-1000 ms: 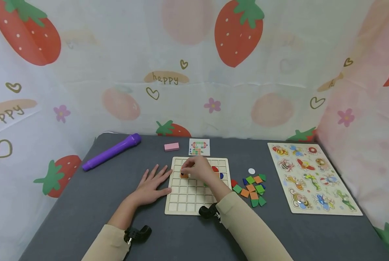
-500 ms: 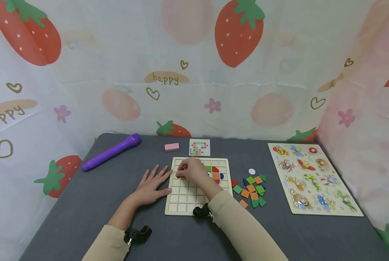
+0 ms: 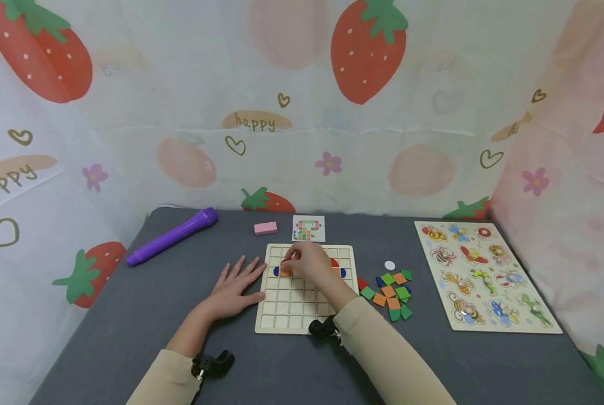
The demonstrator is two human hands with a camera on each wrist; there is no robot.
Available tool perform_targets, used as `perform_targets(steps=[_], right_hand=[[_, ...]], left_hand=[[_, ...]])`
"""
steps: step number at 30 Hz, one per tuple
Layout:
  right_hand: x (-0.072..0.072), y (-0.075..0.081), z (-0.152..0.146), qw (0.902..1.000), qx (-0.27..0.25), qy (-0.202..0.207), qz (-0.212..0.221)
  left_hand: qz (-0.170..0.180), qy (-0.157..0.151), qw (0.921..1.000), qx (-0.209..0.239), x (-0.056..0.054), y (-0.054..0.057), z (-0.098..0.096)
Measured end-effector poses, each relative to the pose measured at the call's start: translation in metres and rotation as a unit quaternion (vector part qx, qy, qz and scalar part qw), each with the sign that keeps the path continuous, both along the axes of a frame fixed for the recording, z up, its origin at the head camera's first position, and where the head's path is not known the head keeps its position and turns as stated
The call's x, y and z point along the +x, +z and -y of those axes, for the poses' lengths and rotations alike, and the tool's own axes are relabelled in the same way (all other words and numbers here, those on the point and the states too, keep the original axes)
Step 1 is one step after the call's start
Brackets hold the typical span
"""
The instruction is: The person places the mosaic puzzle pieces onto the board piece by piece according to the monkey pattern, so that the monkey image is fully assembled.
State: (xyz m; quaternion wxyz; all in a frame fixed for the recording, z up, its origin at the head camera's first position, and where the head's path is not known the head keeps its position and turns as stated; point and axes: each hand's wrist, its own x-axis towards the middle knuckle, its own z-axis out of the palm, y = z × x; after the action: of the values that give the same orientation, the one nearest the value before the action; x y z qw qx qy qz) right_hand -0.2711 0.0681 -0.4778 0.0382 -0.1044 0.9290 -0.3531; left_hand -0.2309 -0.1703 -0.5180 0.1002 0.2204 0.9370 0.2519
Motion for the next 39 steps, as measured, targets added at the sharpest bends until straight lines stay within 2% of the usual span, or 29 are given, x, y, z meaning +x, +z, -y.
perform_targets(steps=[11, 19, 24, 31, 39], right_hand=[[0.009, 0.009, -0.04, 0.9989, -0.045, -0.009, -0.001], [0.021, 0.015, -0.07, 0.996, -0.073, -0.05, -0.015], [0.024, 0.009, -0.097, 0.9945, -0.056, -0.084, -0.026], [0.024, 0.003, -0.133, 0.991, -0.033, -0.126, -0.033], [0.023, 0.0, -0.167, 0.9894, -0.006, -0.144, -0.019]], left_hand=[[0.003, 0.001, 0.9999, 0.011, 0.001, -0.001, 0.002], [-0.002, 0.002, 1.0, 0.008, 0.002, 0.001, 0.002], [0.008, 0.0, 0.9999, 0.008, 0.002, 0.002, 0.001], [0.004, -0.001, 0.9999, 0.01, 0.002, 0.0, 0.001], [0.005, -0.001, 0.9999, 0.011, -0.001, -0.002, 0.001]])
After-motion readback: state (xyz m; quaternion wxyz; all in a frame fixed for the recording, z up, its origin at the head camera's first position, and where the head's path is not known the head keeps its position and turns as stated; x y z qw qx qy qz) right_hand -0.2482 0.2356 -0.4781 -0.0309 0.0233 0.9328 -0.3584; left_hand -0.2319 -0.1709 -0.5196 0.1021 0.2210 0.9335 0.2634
